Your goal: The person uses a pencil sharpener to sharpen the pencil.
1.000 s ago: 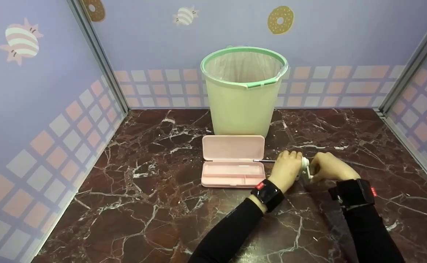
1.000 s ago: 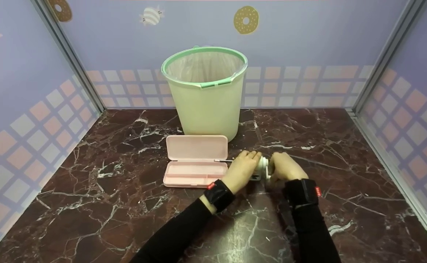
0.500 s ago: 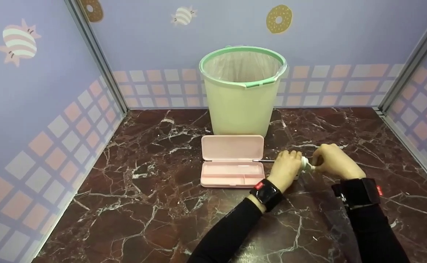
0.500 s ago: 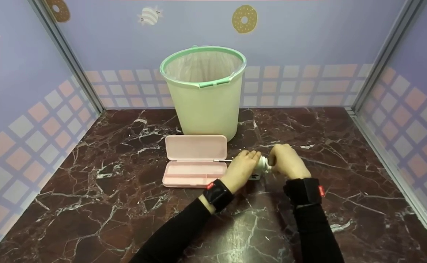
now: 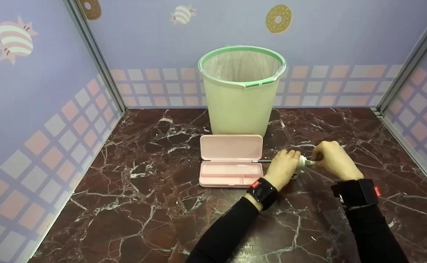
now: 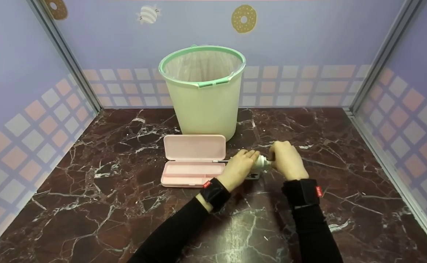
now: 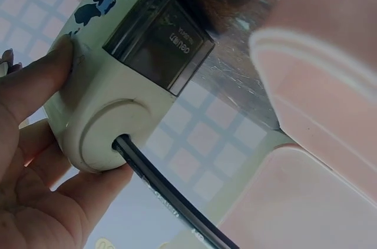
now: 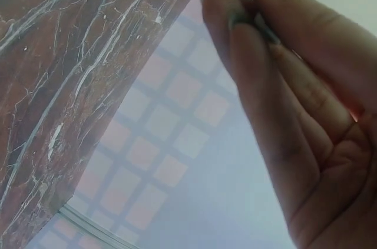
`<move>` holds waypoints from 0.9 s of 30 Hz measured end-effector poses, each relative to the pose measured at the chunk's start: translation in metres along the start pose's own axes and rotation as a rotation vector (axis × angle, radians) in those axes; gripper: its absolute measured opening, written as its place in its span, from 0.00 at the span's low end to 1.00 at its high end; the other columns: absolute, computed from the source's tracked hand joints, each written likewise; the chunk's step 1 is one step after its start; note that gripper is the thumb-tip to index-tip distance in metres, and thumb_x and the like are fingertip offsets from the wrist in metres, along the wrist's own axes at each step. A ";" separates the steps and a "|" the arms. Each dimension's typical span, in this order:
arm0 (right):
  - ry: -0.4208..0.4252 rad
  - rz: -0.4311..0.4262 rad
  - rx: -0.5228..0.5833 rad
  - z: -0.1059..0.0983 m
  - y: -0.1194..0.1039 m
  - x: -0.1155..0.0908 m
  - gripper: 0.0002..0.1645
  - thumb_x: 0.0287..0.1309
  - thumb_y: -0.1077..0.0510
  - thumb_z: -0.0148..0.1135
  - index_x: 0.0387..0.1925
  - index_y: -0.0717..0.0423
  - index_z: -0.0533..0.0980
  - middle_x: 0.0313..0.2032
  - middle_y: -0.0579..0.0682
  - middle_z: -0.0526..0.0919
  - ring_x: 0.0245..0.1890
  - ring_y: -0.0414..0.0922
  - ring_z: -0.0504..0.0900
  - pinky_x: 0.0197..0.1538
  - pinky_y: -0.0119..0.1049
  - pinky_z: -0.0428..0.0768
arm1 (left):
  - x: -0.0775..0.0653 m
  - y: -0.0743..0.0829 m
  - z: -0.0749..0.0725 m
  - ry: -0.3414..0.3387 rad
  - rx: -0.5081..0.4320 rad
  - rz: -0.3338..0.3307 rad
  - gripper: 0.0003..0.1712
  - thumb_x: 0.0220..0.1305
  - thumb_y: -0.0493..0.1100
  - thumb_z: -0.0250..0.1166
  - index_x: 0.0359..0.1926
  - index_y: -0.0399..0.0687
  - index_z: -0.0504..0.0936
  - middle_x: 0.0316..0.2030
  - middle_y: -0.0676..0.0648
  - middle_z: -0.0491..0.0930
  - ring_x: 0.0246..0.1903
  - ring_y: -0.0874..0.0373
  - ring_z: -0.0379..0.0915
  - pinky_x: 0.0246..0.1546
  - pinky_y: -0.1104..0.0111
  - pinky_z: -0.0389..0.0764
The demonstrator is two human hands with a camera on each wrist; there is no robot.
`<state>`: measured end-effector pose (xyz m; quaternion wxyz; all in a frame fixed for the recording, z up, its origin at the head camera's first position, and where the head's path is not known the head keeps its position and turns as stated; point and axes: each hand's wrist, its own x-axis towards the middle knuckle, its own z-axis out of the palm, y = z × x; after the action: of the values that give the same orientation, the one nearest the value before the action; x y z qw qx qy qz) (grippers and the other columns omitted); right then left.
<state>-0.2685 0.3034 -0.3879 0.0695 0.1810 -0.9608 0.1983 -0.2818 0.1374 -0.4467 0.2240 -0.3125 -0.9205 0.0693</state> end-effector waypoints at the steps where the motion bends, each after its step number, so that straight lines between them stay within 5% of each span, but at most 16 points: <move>1: 0.013 0.004 -0.003 0.000 0.000 0.000 0.09 0.37 0.73 0.72 0.18 0.60 0.81 0.20 0.51 0.83 0.21 0.43 0.78 0.30 0.40 0.76 | 0.000 0.000 0.000 -0.006 0.000 0.003 0.22 0.63 0.43 0.62 0.59 0.53 0.79 0.51 0.56 0.83 0.45 0.61 0.78 0.51 0.74 0.77; 20: 0.268 0.090 -0.072 0.015 -0.004 0.014 0.06 0.44 0.73 0.71 0.22 0.66 0.80 0.25 0.65 0.84 0.26 0.63 0.82 0.33 0.58 0.78 | 0.003 -0.002 0.000 -0.021 -0.008 0.021 0.22 0.66 0.43 0.57 0.60 0.52 0.79 0.52 0.56 0.82 0.47 0.61 0.78 0.54 0.74 0.76; 27: 0.225 0.100 -0.068 0.017 0.006 0.029 0.04 0.47 0.72 0.70 0.25 0.67 0.81 0.26 0.65 0.84 0.27 0.62 0.83 0.33 0.58 0.78 | 0.002 -0.002 0.001 -0.018 0.020 0.029 0.21 0.67 0.44 0.55 0.60 0.54 0.79 0.52 0.57 0.82 0.48 0.62 0.77 0.55 0.74 0.75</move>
<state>-0.2988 0.2923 -0.3999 0.1730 0.1070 -0.9609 0.1880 -0.2846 0.1366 -0.4460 0.2179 -0.3229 -0.9171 0.0843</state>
